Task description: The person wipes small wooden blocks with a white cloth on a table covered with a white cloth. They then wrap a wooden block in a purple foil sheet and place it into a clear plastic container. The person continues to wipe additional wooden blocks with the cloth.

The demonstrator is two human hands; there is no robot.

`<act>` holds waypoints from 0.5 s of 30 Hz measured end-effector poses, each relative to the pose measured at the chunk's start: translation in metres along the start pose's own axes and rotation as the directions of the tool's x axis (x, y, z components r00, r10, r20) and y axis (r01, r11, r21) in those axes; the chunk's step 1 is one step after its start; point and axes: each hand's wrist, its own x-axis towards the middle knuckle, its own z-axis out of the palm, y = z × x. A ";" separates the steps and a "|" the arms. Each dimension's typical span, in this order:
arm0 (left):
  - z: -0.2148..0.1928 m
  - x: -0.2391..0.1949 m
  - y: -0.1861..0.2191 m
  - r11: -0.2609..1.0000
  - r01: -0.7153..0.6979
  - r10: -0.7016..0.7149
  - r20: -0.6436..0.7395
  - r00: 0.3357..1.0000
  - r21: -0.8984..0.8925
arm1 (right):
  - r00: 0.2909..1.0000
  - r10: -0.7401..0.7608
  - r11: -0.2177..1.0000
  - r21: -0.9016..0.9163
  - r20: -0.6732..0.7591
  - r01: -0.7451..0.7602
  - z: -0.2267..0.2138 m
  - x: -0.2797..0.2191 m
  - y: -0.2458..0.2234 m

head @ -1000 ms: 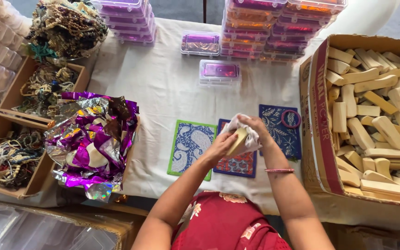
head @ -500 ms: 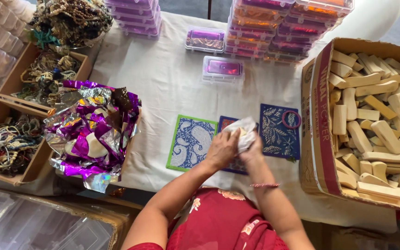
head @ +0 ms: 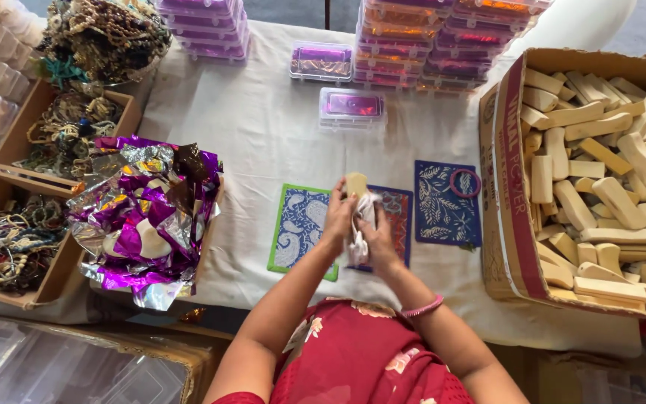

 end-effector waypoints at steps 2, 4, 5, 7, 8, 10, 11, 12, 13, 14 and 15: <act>-0.016 -0.006 0.019 1.000 0.015 -0.015 0.041 0.999 0.007 | 0.995 0.054 0.970 -0.239 0.080 -0.034 -0.029 0.016 -0.015; -0.028 -0.013 0.033 1.000 0.028 -0.029 0.080 0.996 0.014 | 0.981 0.126 0.884 -0.465 0.148 -0.044 -0.048 0.028 -0.043; -0.032 -0.018 0.037 0.980 -0.016 -0.008 0.116 0.993 0.200 | 0.964 0.093 0.754 -0.650 0.249 0.095 -0.053 0.029 -0.063; -0.036 -0.024 0.036 0.924 -0.064 0.005 0.155 0.988 0.378 | 0.932 0.084 0.578 -0.779 0.353 0.242 -0.064 0.038 -0.080; -0.036 -0.027 0.031 0.767 -0.146 0.045 0.174 0.984 0.625 | 0.919 0.069 0.492 -0.814 0.389 0.308 -0.070 0.043 -0.075; -0.039 -0.030 0.011 0.540 -0.210 0.070 0.204 0.976 0.815 | 0.905 0.062 0.404 -0.840 0.420 0.362 -0.085 0.053 -0.034; -0.041 -0.031 -0.002 0.370 -0.266 0.138 0.230 0.963 0.890 | 0.928 -0.015 0.313 -0.880 0.371 0.357 -0.092 0.059 0.002; -0.044 -0.030 -0.015 0.183 -0.307 0.201 0.270 0.942 0.934 | 0.940 -0.098 0.220 -0.914 0.327 0.341 -0.100 0.066 0.037; -0.057 -0.024 -0.042 0.184 -0.308 0.195 0.273 0.942 0.933 | 0.942 -0.096 0.223 -0.916 0.321 0.335 -0.089 0.056 0.060; -0.070 -0.018 -0.068 0.088 -0.340 0.284 0.304 0.909 0.936 | 0.869 -0.239 0.078 -0.884 0.432 0.461 -0.078 0.047 0.082; -0.084 -0.013 -0.094 -0.011 -0.362 0.366 0.341 0.866 0.932 | 0.760 -0.355 -0.084 -0.828 0.545 0.554 -0.066 0.039 0.104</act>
